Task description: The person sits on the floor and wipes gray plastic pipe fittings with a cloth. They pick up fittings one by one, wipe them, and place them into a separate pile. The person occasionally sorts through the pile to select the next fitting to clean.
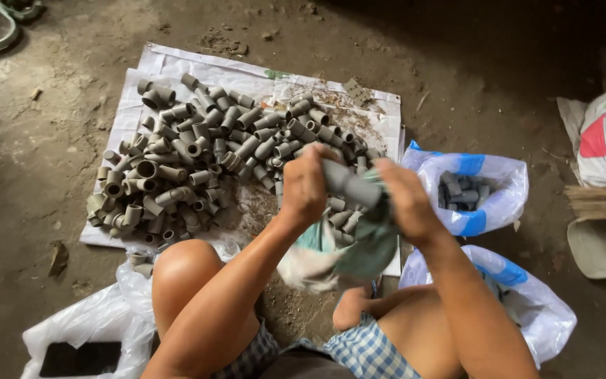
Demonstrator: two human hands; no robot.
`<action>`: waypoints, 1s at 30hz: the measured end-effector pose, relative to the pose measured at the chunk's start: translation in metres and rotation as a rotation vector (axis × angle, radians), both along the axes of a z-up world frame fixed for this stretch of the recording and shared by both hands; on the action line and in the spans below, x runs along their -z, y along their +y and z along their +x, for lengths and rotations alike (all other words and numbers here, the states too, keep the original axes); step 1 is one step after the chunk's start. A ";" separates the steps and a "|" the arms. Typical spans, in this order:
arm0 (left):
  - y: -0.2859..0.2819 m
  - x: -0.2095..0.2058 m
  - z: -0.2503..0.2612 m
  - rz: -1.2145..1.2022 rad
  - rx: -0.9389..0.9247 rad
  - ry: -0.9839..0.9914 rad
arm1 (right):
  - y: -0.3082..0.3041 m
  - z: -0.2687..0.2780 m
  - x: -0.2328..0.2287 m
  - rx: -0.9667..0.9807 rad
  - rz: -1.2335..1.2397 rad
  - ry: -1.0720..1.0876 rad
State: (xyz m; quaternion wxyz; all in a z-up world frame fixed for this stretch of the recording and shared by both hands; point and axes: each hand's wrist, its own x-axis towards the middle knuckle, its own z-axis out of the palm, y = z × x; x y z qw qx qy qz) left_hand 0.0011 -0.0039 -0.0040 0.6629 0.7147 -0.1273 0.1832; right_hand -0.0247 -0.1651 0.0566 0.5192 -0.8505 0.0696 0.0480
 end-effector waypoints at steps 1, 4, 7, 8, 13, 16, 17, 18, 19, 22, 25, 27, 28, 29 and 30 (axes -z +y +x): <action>0.002 0.001 0.003 -0.001 -0.013 -0.004 | -0.017 0.001 0.005 -0.013 -0.001 -0.004; 0.002 0.007 0.008 -0.333 0.094 0.228 | -0.060 0.006 0.019 0.287 -0.174 -0.140; -0.006 0.018 0.008 -0.328 0.147 0.275 | -0.070 0.008 0.029 0.310 0.245 -0.309; -0.008 0.022 0.008 -0.329 0.144 0.249 | -0.068 0.006 0.026 0.296 0.298 -0.307; -0.007 0.027 0.005 -0.387 0.213 0.203 | -0.057 0.001 0.015 0.230 0.423 -0.344; -0.009 0.012 -0.001 -0.370 0.297 0.188 | -0.057 0.002 0.015 0.203 0.441 -0.354; -0.008 -0.006 -0.010 -0.407 0.353 0.185 | -0.064 0.006 0.023 0.225 0.471 -0.361; -0.007 -0.023 -0.019 -0.443 0.408 0.182 | -0.072 0.009 0.031 0.246 0.501 -0.369; -0.009 -0.013 -0.014 -0.450 0.413 0.175 | -0.073 0.011 0.030 0.246 0.493 -0.376; -0.013 0.004 -0.007 -0.594 0.479 0.225 | -0.071 0.014 0.023 0.319 0.595 -0.329; -0.017 -0.005 -0.011 -0.646 0.435 0.146 | -0.054 0.007 0.003 0.225 0.558 -0.274; -0.019 -0.010 -0.013 -0.608 0.404 0.069 | -0.036 -0.004 -0.013 0.135 0.475 -0.182; -0.017 -0.014 -0.015 -0.610 0.400 0.068 | -0.039 -0.004 -0.014 0.130 0.474 -0.181; -0.015 -0.019 -0.016 -0.522 0.384 0.047 | -0.042 -0.004 -0.014 0.017 0.284 -0.137; -0.013 -0.023 -0.018 -0.433 0.367 0.027 | -0.046 -0.004 -0.014 -0.095 0.095 -0.092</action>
